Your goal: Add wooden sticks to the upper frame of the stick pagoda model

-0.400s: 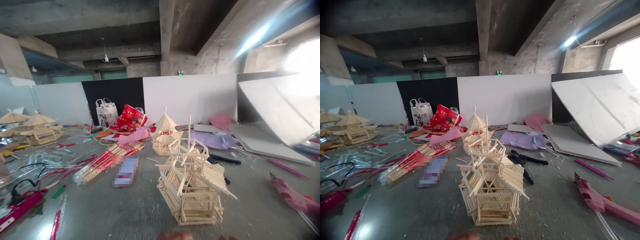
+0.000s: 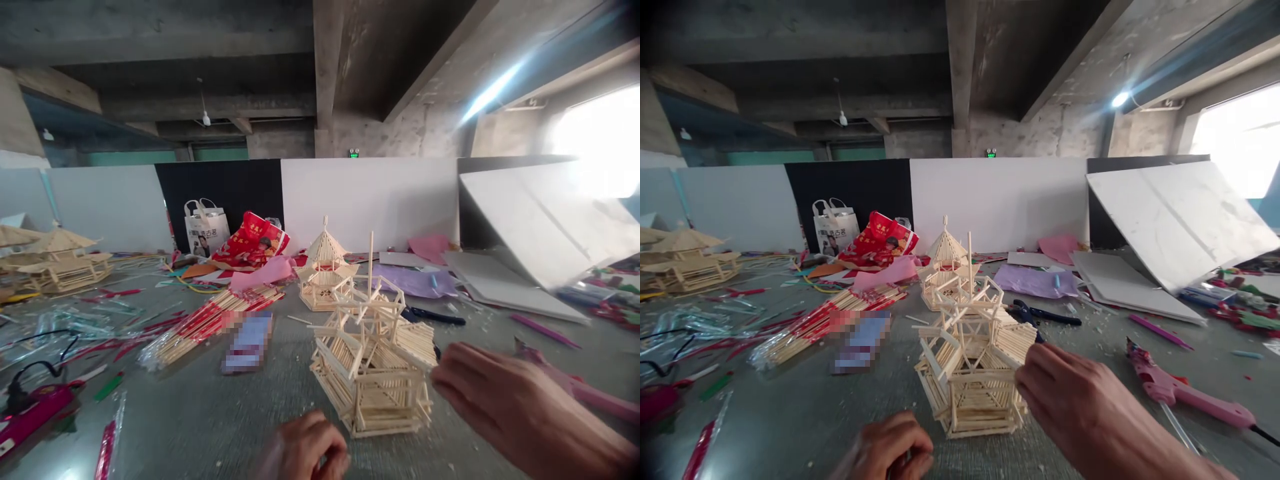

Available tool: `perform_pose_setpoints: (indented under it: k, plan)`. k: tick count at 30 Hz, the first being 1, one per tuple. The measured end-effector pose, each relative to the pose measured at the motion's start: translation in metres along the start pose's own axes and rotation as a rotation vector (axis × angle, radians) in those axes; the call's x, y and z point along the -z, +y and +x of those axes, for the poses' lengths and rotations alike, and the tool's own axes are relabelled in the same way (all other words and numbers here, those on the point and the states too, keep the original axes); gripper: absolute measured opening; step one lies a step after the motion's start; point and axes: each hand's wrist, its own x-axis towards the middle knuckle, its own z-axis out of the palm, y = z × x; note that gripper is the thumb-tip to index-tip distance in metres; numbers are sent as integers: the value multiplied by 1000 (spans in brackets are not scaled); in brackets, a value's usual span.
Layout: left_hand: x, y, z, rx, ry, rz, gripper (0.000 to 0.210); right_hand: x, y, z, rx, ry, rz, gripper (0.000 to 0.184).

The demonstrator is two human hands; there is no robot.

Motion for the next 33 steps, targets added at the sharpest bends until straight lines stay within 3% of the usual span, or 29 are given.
perform_pose_setpoints:
  k: [4,10,14,21,33]
  plan:
    - [9,-3,1,38,-67,86,15,3,14,10,-54,-80,43,28]
    - [33,-15,9,42,-125,339,20,8,25,25,-166,-81,75,20]
    - [45,-30,25,2,-230,489,23,14,23,32,-213,-67,90,15]
    - [48,-51,50,22,-316,447,16,20,17,35,-223,-138,150,9]
    - [41,-74,42,58,-257,304,18,20,12,50,-303,-232,337,7]
